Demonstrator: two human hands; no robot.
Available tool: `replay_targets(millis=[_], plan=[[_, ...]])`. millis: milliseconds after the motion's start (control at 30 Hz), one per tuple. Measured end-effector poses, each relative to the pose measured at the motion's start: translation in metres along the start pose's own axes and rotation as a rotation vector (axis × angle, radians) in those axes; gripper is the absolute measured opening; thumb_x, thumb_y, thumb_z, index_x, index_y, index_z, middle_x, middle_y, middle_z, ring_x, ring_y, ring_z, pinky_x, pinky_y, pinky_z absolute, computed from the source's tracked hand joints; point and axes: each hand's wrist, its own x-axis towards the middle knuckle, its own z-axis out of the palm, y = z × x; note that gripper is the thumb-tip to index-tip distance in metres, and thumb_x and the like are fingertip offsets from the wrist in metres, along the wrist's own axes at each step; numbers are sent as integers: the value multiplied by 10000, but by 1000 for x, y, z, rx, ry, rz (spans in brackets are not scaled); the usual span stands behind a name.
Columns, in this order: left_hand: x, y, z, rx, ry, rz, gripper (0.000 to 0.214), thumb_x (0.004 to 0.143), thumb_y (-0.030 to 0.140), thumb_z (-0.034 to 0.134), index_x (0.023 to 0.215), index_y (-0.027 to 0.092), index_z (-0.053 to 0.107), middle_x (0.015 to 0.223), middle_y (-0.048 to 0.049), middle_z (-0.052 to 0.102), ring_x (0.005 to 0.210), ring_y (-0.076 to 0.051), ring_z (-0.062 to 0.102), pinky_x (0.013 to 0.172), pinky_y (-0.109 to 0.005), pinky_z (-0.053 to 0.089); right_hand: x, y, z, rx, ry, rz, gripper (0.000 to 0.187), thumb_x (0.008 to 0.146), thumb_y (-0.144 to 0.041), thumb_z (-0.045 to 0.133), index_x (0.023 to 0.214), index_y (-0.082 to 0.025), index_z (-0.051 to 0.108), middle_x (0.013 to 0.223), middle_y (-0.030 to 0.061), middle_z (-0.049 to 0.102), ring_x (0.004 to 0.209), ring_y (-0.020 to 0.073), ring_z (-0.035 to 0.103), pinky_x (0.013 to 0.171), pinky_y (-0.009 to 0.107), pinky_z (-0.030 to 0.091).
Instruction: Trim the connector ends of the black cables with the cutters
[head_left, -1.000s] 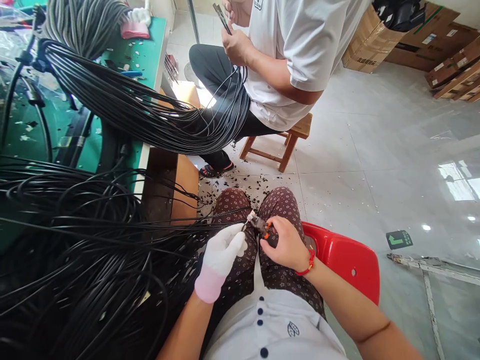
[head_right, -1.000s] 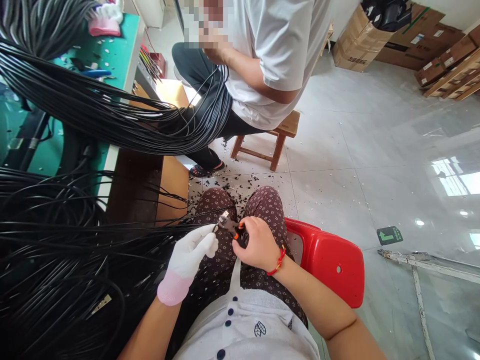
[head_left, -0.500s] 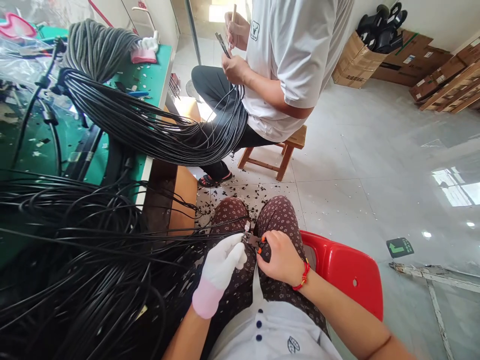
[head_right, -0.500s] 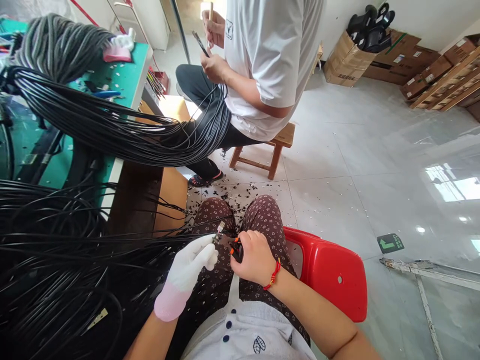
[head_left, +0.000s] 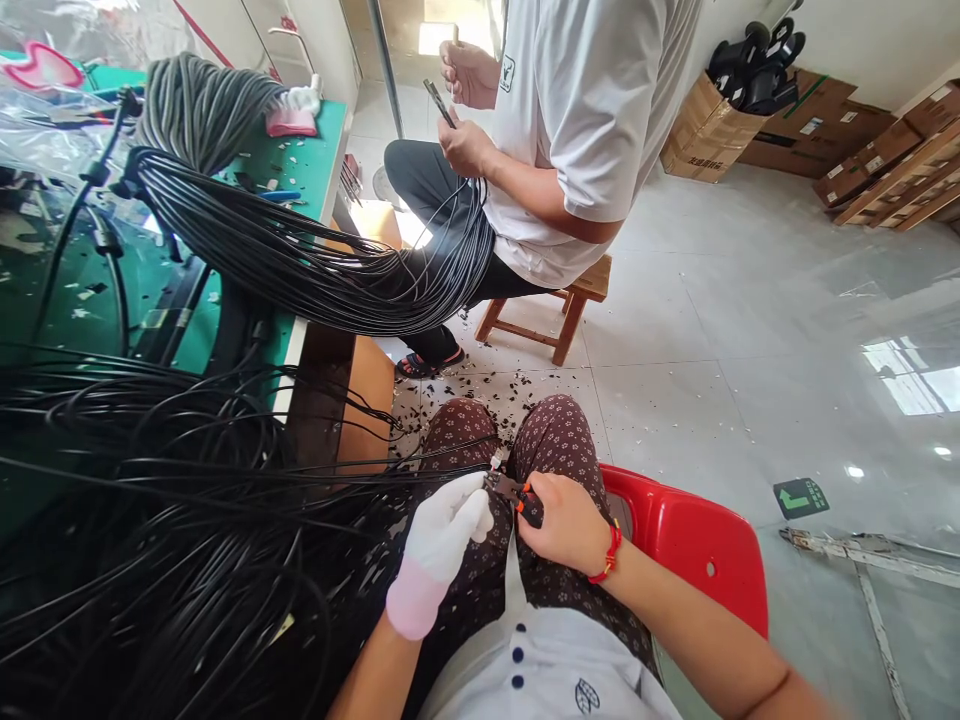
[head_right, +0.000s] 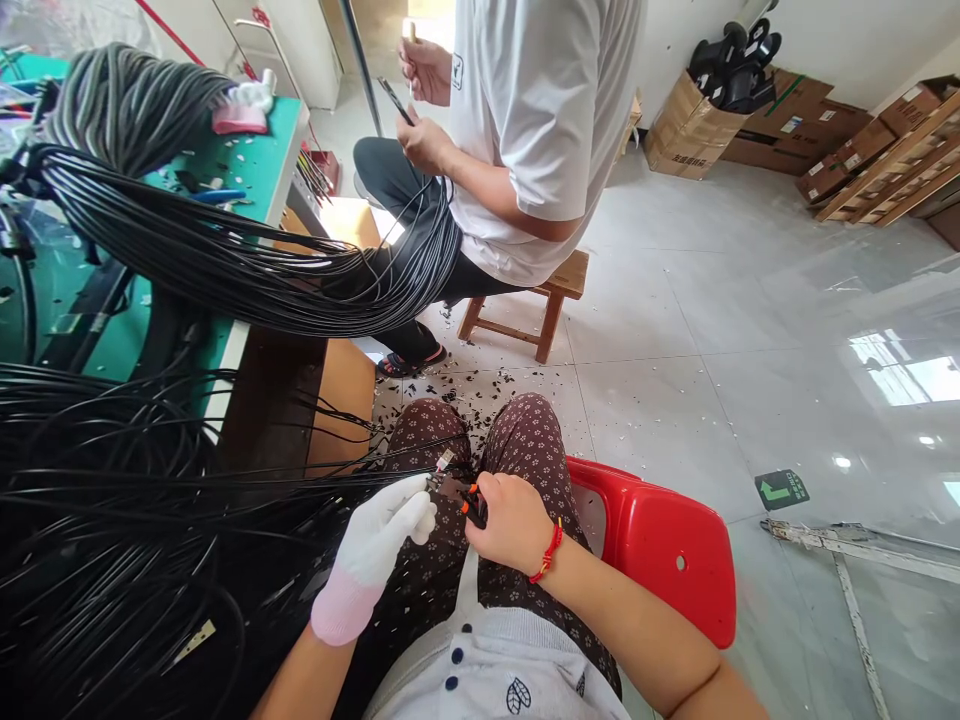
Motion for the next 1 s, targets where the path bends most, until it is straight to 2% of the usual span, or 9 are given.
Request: replay_targets(millis=[400,600,733,1000], plan=[[1,-5,2,-81,56,-42,326,816,355,551,1047,138,628,576,22,576,524,-111,482,539,-231,427,-3,0,8,24,54,-28,146,761,-272,535,665,-199,452,641,1,585,591,140,531,556,248,306],[1,-2,1,-100,18,-34,331,845,353,515,1079,143,621,608,15,568,548,-106,466,556,-229,419,-6,0,2,103,141,-6,121,735,-286,537,731,-199,453,700,5,560,652,150,504,616,251,349],[0,2,1,-52,-20,-28,329,861,349,483,1092,157,618,601,24,549,553,-116,463,565,-236,413,-4,1,-1,63,110,-14,135,719,-299,536,762,-195,462,725,16,556,674,162,499,641,270,369],[-1,0,1,14,-21,-26,363,861,362,484,1124,143,603,631,7,572,559,-126,478,561,-245,431,-3,1,-5,-65,21,-17,154,725,-320,526,791,-188,482,744,36,583,674,180,536,624,284,373]])
